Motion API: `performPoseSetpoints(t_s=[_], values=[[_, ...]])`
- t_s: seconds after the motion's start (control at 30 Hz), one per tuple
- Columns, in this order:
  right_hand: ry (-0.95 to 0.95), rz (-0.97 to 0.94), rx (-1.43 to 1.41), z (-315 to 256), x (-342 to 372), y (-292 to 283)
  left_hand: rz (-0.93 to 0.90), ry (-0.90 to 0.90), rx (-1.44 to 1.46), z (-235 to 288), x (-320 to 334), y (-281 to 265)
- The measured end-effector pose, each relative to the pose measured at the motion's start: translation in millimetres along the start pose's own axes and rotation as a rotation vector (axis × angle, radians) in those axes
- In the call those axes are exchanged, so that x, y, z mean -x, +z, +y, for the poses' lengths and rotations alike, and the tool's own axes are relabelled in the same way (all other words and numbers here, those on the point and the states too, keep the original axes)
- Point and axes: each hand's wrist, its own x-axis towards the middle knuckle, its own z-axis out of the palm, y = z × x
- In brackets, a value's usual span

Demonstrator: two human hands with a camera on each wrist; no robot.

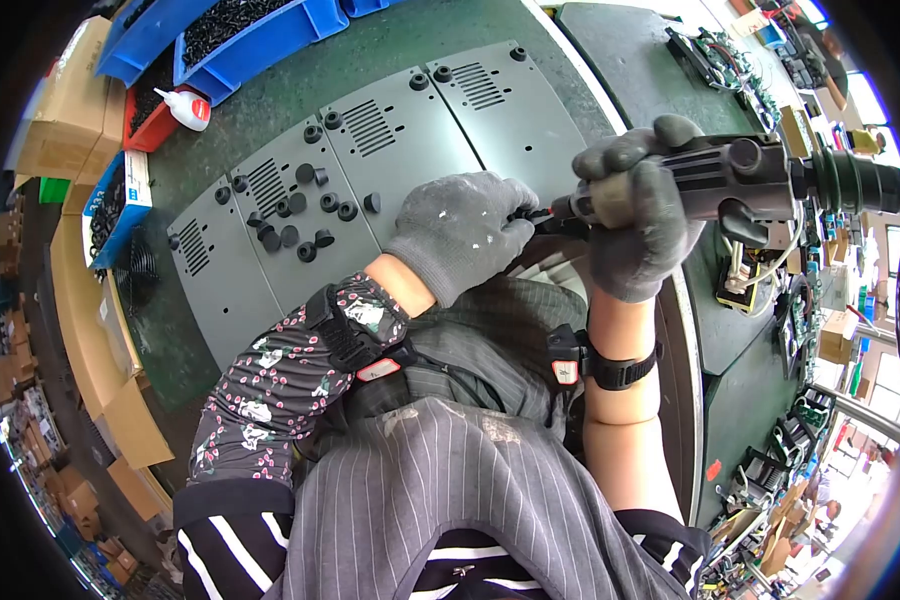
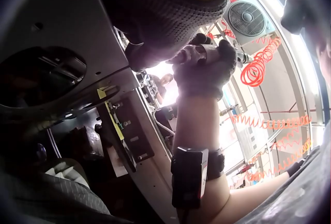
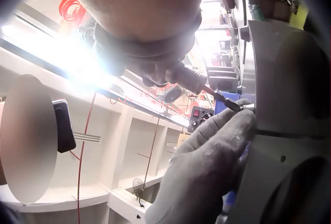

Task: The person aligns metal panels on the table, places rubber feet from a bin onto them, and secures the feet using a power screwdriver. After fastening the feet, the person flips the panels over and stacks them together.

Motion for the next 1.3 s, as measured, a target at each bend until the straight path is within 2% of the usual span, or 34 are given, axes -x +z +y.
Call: performPoseSetpoints(t_s=[0.07, 0.2, 0.37, 0.47, 0.67, 0.87, 1.0, 1.07, 1.1, 1.13, 1.2, 1.23, 1.3], values=[[0.069, -0.104, 0.194, -1, 1, 5, -0.084, -0.076, 0.038, 5, -1, -5], [0.052, -0.164, 0.3, 6, -1, 11, -0.058, -0.05, 0.041, 4, 0, -7], [0.092, -0.206, 0.284, 8, -6, 14, -0.105, -0.117, 0.002, 6, -1, -7], [0.102, -0.212, 0.252, 13, -7, 9, -0.02, -0.097, -0.002, 5, 1, -4], [0.202, -0.229, 0.318, 11, -11, 12, -0.031, -0.087, -0.039, 6, 2, -5], [0.111, -0.246, 0.289, 0, -16, 19, -0.019, -0.083, -0.04, 7, 1, -3], [-0.006, -0.217, 0.062, -26, -15, 15, -0.117, -0.169, 0.027, 5, 1, -13], [-0.017, -0.164, -0.06, -35, -12, 9, 0.003, -0.352, 0.669, -9, 3, -22], [-0.011, -0.176, -0.119, -38, -10, 6, -0.084, -0.514, 1.153, -22, 8, -33], [-0.033, -0.164, -0.205, -39, -7, 4, -0.087, -0.517, 1.146, -25, 14, -40], [-0.019, -0.14, -0.235, -41, -1, 4, -0.04, -0.686, 1.625, -19, 31, -56], [-0.016, -0.136, -0.239, -40, 1, 5, -0.124, -0.749, 1.705, -16, 39, -65], [-0.03, -0.125, -0.302, -35, 6, 9, -0.177, -0.748, 1.728, -16, 55, -65]])
